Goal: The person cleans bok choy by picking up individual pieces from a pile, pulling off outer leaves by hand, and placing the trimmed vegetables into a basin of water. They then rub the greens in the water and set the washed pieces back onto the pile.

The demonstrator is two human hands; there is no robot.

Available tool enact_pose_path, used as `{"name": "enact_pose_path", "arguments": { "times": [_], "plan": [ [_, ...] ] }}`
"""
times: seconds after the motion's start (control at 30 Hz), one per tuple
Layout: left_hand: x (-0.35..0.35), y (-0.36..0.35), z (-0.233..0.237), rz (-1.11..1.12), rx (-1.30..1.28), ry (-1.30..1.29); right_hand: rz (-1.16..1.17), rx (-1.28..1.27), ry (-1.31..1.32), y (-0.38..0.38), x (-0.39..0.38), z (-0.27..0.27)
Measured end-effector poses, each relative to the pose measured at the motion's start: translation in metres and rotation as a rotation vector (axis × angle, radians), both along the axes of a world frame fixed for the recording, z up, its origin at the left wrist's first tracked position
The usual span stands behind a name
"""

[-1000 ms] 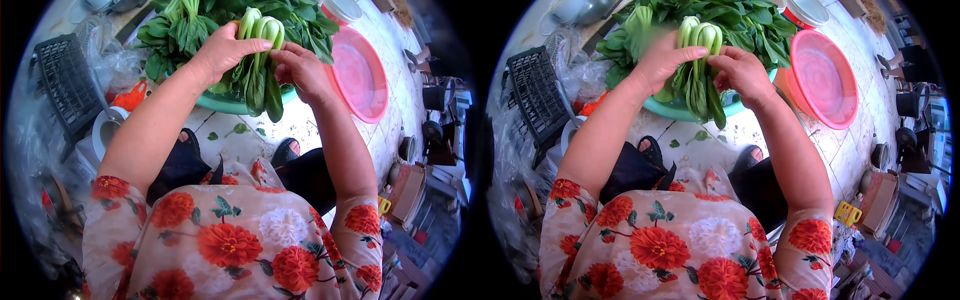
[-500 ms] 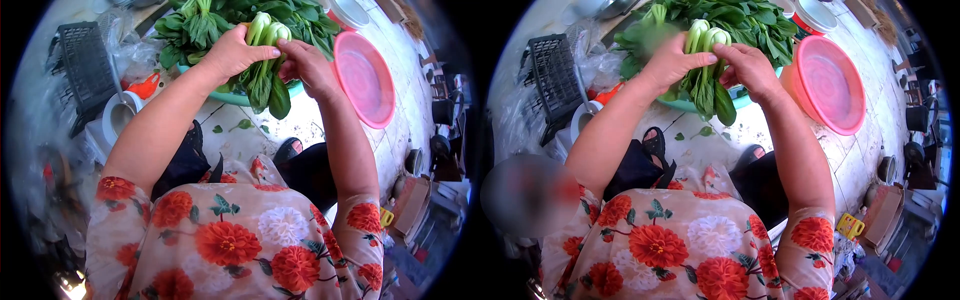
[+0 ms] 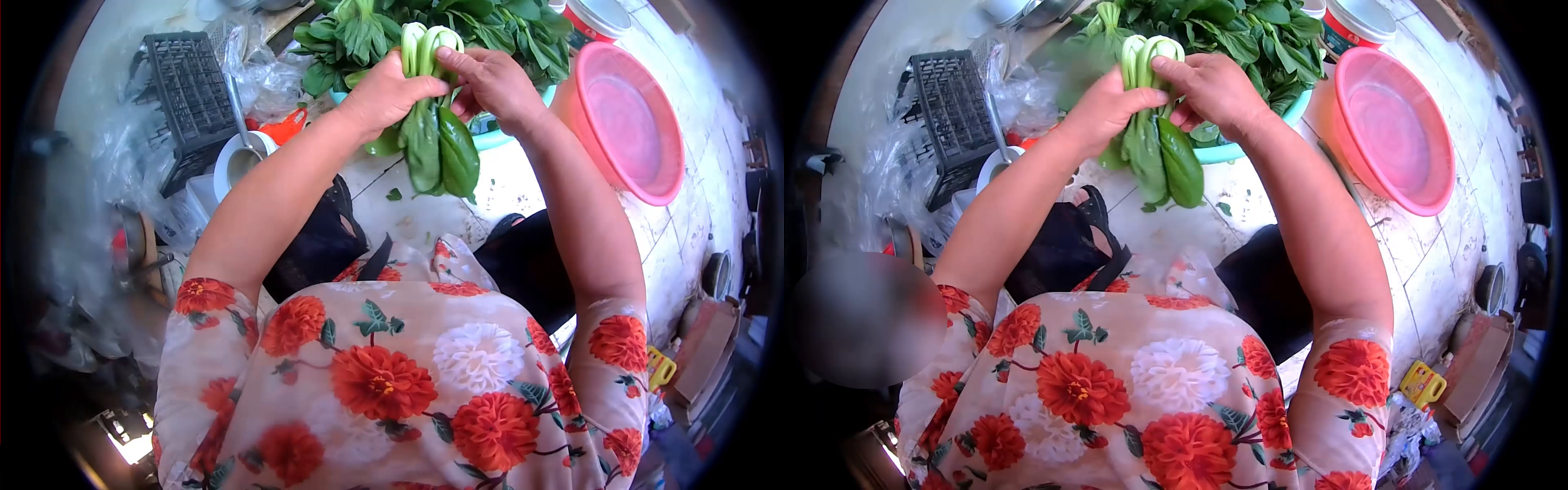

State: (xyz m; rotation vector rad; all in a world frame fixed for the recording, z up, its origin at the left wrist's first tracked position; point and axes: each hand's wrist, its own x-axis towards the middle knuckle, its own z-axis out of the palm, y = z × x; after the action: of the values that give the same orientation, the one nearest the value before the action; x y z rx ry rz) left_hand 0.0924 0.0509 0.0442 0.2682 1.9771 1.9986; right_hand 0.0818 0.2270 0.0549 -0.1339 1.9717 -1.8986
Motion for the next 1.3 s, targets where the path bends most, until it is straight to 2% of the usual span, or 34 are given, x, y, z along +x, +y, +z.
{"name": "enact_pose_path", "arguments": {
  "times": [0.13, 0.33, 0.4, 0.57, 0.67, 0.7, 0.9, 0.97, 1.17, 1.3],
  "plan": [
    [-0.017, -0.015, -0.006, -0.056, 0.007, -0.126, 0.031, 0.111, 0.068, 0.000, -0.005, 0.000],
    [-0.040, -0.026, -0.028, -0.126, -0.032, -0.115, 0.043, 0.268, 0.107, -0.007, -0.017, -0.013],
    [-0.045, -0.026, -0.028, -0.138, -0.036, -0.105, -0.015, 0.145, -0.015, -0.010, -0.023, -0.018],
    [-0.053, -0.028, -0.023, -0.010, -0.032, -0.052, -0.012, 0.159, -0.010, -0.014, -0.042, -0.025],
    [-0.064, -0.033, -0.033, -0.046, -0.084, 0.038, -0.047, -0.040, 0.002, -0.022, -0.044, -0.021],
    [-0.066, -0.033, -0.033, -0.039, -0.119, 0.099, -0.043, -0.032, 0.003, -0.023, -0.046, -0.022],
    [-0.079, -0.043, -0.033, 0.077, -0.095, 0.067, -0.153, -0.044, -0.091, 0.003, -0.059, -0.024],
    [-0.079, -0.053, -0.022, 0.087, -0.071, -0.067, -0.223, 0.030, -0.105, 0.021, -0.059, -0.025],
    [-0.084, -0.065, -0.025, 0.137, -0.121, 0.006, -0.436, 0.373, -0.165, 0.079, -0.061, -0.020],
    [-0.079, -0.063, -0.016, 0.058, -0.176, -0.041, -0.424, 0.539, -0.252, 0.107, -0.068, -0.020]
  ]
}}
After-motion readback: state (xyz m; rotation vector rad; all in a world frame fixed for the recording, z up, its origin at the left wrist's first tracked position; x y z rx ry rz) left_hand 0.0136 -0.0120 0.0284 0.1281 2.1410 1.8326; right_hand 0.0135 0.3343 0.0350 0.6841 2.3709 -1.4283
